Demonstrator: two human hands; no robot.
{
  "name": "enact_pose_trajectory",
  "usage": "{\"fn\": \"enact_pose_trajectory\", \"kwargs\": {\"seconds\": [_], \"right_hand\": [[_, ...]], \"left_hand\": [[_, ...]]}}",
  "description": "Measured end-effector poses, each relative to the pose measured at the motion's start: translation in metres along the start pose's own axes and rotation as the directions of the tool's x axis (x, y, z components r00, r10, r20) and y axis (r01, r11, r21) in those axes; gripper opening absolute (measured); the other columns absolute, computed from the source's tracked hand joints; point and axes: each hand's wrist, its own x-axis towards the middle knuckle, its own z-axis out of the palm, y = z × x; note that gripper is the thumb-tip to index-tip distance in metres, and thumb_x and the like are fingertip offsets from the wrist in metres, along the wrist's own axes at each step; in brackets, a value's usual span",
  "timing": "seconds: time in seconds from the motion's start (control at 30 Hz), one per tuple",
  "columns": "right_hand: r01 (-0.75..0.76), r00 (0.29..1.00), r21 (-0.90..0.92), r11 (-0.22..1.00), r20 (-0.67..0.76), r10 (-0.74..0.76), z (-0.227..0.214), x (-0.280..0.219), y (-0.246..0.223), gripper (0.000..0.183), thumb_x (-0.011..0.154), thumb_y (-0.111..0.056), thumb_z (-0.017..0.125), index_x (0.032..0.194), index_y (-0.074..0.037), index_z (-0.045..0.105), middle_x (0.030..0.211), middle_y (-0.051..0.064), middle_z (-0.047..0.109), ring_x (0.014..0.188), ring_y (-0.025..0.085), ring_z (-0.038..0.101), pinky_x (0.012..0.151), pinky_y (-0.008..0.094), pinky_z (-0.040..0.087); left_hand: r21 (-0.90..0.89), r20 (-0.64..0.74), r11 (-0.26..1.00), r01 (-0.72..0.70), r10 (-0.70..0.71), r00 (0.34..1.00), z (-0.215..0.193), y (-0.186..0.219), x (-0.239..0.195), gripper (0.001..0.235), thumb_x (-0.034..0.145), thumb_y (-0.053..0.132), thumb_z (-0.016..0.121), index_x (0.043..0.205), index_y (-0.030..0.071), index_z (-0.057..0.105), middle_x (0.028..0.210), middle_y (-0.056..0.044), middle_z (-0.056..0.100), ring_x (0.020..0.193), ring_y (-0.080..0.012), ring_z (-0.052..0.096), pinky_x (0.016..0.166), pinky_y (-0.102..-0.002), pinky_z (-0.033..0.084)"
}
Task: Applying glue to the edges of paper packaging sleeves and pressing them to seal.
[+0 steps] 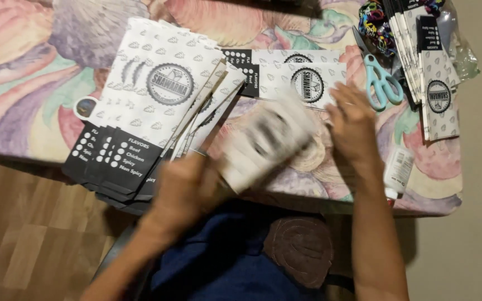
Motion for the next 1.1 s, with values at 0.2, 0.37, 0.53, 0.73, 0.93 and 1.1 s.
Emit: {"fn": "enact_pose_trajectory", "kwargs": {"seconds": [0.2, 0.37, 0.53, 0.73, 0.93, 1.1], "right_hand": [[0.298, 0.949, -0.192, 0.935, -0.041, -0.311, 0.038, 0.001, 0.009, 0.031, 0.095, -0.007, 0.077, 0.126, -0.002, 0.073, 0.131, 0.022, 0.070, 0.127, 0.040, 0.064, 0.105, 0.055, 0.055], [0.365, 0.912, -0.309, 0.878, -0.071, -0.404, 0.017, -0.059, 0.005, 0.037, 0.088, 0.017, 0.071, 0.121, -0.001, 0.073, 0.118, 0.023, 0.077, 0.114, 0.040, 0.075, 0.096, 0.045, 0.066], [0.313, 0.920, -0.217, 0.924, -0.171, -0.352, -0.017, -0.112, -0.010, 0.027, 0.092, -0.018, 0.082, 0.115, -0.006, 0.078, 0.116, 0.017, 0.077, 0.113, 0.040, 0.072, 0.092, 0.046, 0.060], [-0.264, 0.937, -0.466, 0.844, -0.330, 0.111, -0.066, -0.170, 0.089, 0.044, 0.094, -0.019, 0.088, 0.132, 0.002, 0.079, 0.121, 0.026, 0.068, 0.113, 0.042, 0.059, 0.102, 0.052, 0.040], [-0.800, 0.573, 0.263, 0.540, 0.066, 0.817, -0.079, -0.166, 0.067, 0.053, 0.090, -0.020, 0.079, 0.138, -0.003, 0.067, 0.093, 0.003, 0.068, 0.080, 0.006, 0.055, 0.071, 0.024, 0.047], [-0.200, 0.606, 0.923, 0.327, -0.146, 0.782, -0.073, -0.197, 0.086, 0.036, 0.088, -0.005, 0.078, 0.121, -0.005, 0.063, 0.113, 0.004, 0.069, 0.105, 0.019, 0.071, 0.094, 0.037, 0.064]], "left_hand": [[0.234, -0.220, 0.950, 0.206, -0.155, 0.963, -0.079, -0.043, 0.029, 0.033, 0.108, 0.014, 0.068, 0.136, -0.002, 0.063, 0.067, -0.010, 0.065, 0.059, -0.0393, 0.062, 0.060, -0.050, 0.046], [0.507, -0.220, 0.857, 0.089, 0.028, 0.975, -0.080, -0.034, 0.029, 0.033, 0.102, 0.014, 0.072, 0.126, -0.009, 0.070, 0.116, -0.028, 0.065, 0.114, -0.0492, 0.057, 0.088, -0.055, 0.052], [0.419, -0.192, 0.878, -0.234, 0.337, 0.922, -0.007, 0.002, 0.043, 0.013, 0.091, 0.012, 0.078, 0.097, 0.002, 0.072, 0.070, -0.017, 0.062, 0.069, -0.0383, 0.065, 0.063, -0.042, 0.054], [-0.058, 0.218, 0.864, -0.500, 0.500, 0.838, 0.059, 0.038, 0.046, 0.035, 0.095, 0.009, 0.067, 0.128, -0.002, 0.061, 0.137, -0.025, 0.060, 0.128, -0.0412, 0.057, 0.110, -0.050, 0.048], [-0.011, 0.272, 0.841, -0.542, 0.524, 0.807, 0.074, 0.045, 0.062, 0.023, 0.089, -0.003, 0.066, 0.110, 0.002, 0.069, 0.127, -0.021, 0.067, 0.129, -0.0413, 0.059, 0.108, -0.052, 0.050], [-0.002, 0.355, 0.858, -0.514, 0.481, 0.801, 0.070, 0.051, 0.058, 0.010, 0.088, 0.002, 0.072, 0.097, 0.005, 0.070, 0.103, -0.010, 0.068, 0.099, -0.0293, 0.063, 0.069, -0.044, 0.060]]}}
